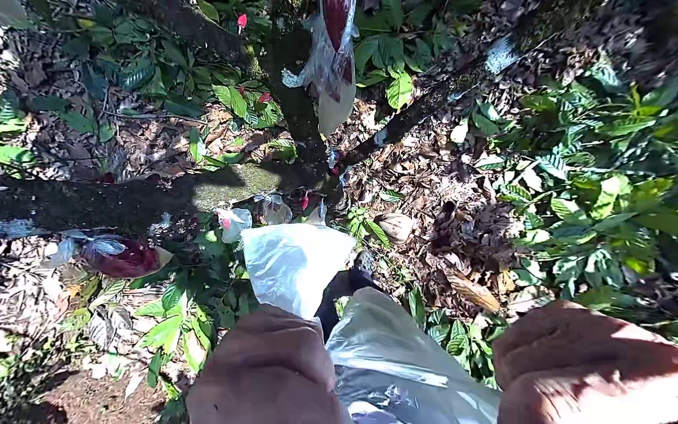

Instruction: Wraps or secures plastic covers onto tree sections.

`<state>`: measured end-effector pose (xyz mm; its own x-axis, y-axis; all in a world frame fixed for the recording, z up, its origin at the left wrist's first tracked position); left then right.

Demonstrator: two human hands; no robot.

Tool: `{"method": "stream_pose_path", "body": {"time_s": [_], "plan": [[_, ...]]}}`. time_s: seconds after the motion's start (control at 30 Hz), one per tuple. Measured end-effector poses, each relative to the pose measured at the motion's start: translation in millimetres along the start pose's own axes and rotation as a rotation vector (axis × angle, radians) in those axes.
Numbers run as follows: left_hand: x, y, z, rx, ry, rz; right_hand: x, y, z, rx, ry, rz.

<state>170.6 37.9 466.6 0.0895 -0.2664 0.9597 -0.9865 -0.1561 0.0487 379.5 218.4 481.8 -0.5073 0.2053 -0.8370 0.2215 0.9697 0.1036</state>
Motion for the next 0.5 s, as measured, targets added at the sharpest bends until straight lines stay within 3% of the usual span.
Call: {"method": "stream_pose_path", "body": {"time_s": [0.13, 0.3, 0.5], "plan": [[-40.5, 9.7, 6.9, 0.088, 0.179, -0.314, 38.7, 8.9, 2.9, -0.159, -0.036, 0.11], [-107.4, 15.0, 17.3, 0.092, 0.387, -0.698, 123.4, 13.8, 25.9, -0.231, -0.313, 0.274], [-220.1, 3.9, 59.2, -0.086, 0.727, -0.706, 237.0, -8.3, 85.9, -0.344, -0.748, 0.223]]}}
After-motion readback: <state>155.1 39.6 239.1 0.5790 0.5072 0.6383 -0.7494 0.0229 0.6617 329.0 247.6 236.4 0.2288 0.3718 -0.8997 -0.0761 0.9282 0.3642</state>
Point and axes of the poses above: each hand's wrist, its own z-axis away from the middle knuckle, its own y-axis out of the back of the hand, x = y × z, the point moved 3 cm from there along -z, towards the middle knuckle, and after that the axes turned 8 degrees about y, right-handed, at the moved point
